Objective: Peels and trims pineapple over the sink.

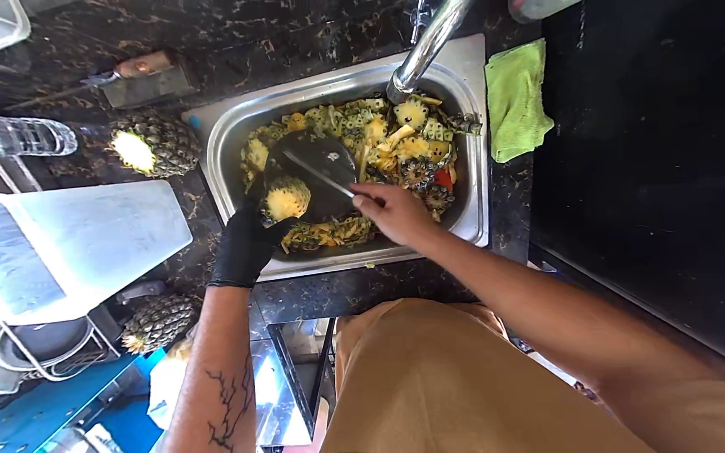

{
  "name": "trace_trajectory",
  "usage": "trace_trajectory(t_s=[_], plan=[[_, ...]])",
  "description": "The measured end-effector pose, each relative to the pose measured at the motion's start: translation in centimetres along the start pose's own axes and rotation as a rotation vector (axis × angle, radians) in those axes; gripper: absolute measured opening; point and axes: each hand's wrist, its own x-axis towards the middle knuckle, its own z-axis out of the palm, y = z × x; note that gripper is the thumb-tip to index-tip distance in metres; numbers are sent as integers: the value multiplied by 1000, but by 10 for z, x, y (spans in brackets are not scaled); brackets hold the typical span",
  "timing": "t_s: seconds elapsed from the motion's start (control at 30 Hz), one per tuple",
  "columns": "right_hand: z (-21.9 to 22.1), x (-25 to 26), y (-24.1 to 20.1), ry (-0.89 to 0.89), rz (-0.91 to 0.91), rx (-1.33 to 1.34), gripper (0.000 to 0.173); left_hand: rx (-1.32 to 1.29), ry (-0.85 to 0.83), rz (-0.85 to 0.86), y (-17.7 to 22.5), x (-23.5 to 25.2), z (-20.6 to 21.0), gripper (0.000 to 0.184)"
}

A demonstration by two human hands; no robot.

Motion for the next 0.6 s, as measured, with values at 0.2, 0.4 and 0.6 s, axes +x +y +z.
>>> trace_trajectory(t_s=[0.2, 0.4, 0.6], plan=[[36, -10, -35, -46, -240, -260, 40, -9, 97, -84, 7, -9, 10, 54], [44, -7, -31, -1, -237, -405, 42, 13, 109, -75, 9, -7, 11, 43], [56, 12, -47, -15, -221, -404, 43, -4, 91, -68, 7, -5, 10, 45]])
